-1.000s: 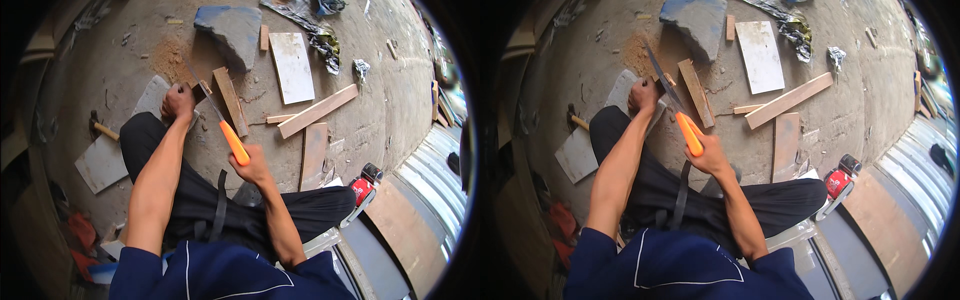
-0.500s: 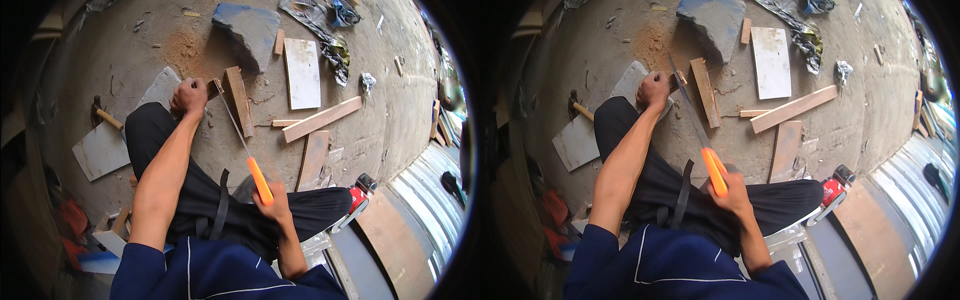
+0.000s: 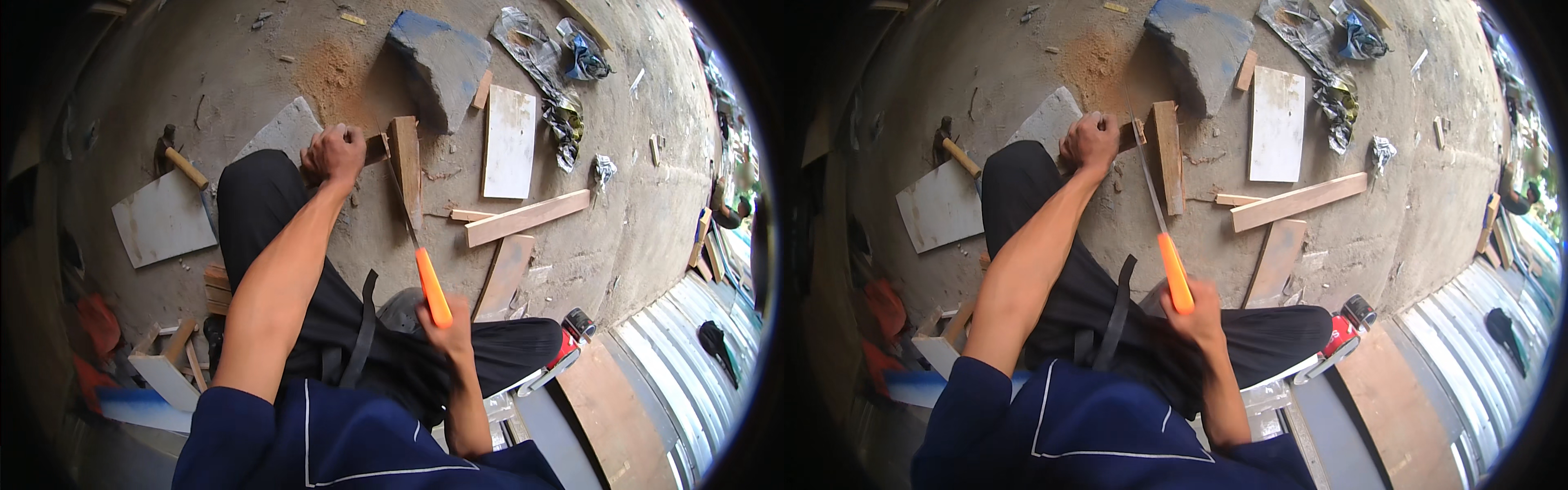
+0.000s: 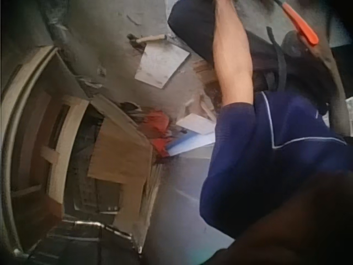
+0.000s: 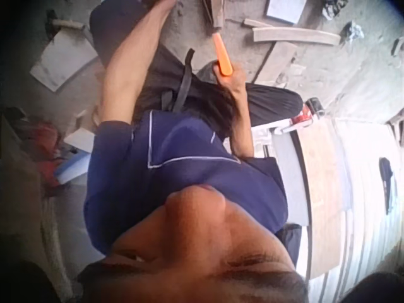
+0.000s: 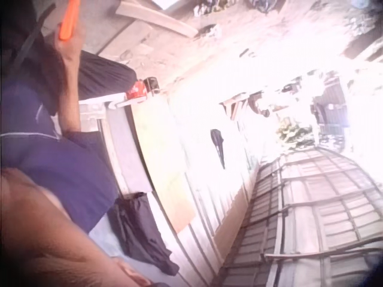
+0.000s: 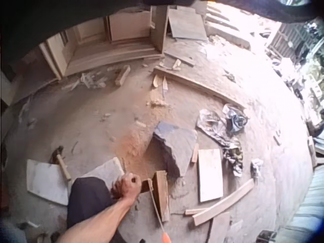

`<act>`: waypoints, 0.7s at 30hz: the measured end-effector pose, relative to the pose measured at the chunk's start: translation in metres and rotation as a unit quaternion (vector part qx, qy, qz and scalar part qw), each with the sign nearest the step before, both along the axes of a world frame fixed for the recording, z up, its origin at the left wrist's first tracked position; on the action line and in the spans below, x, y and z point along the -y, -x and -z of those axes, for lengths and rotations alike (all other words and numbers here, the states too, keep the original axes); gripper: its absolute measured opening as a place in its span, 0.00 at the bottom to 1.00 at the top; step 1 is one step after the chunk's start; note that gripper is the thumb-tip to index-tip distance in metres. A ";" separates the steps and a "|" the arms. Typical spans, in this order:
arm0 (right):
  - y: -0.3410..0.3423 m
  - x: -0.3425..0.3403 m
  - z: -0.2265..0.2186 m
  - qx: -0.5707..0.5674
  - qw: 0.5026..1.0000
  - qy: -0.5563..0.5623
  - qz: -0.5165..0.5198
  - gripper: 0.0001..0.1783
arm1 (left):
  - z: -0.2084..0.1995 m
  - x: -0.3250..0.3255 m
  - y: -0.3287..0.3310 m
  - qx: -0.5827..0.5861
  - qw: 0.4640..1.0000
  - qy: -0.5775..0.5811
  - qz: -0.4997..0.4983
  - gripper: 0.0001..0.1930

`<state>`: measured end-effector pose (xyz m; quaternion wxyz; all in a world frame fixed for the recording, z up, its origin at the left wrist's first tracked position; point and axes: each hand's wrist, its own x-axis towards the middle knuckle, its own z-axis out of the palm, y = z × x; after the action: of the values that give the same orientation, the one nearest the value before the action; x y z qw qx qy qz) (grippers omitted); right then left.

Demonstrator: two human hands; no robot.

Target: The person sits on the floor and uses a hand saw to cut a small piece of wood held between their legs. They repeatedly saw through the wood, occasionally pausing to adjust the piece or inspect the cut.

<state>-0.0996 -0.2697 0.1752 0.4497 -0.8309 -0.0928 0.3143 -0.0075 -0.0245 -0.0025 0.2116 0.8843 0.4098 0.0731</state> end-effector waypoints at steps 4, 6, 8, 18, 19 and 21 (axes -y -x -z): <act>-0.039 -0.046 0.058 0.054 0.998 0.013 -0.008 0.05 | 0.004 0.001 -0.002 -0.014 1.000 0.021 -0.001 0.13; -0.023 -0.033 0.067 0.046 0.999 -0.018 0.017 0.05 | 0.005 0.000 -0.003 -0.011 1.000 0.016 -0.010 0.12; 0.027 0.009 0.047 0.042 0.998 -0.054 -0.011 0.03 | -0.001 -0.001 -0.001 -0.031 0.999 0.042 -0.014 0.12; -0.016 -0.022 0.096 0.066 0.994 -0.084 0.004 0.04 | -0.001 0.000 -0.012 -0.020 0.999 0.024 -0.019 0.14; 0.004 0.001 0.100 0.063 0.992 -0.106 -0.012 0.04 | 0.000 0.000 -0.006 -0.032 0.999 0.029 -0.031 0.14; 0.028 0.032 0.090 0.058 0.990 -0.123 -0.032 0.05 | 0.003 0.000 -0.001 -0.028 0.999 0.017 -0.019 0.14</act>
<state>-0.1280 -0.3020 0.0848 0.5320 -0.7827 -0.1830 0.2664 -0.0069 -0.0244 -0.0056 0.2141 0.8743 0.4332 0.0453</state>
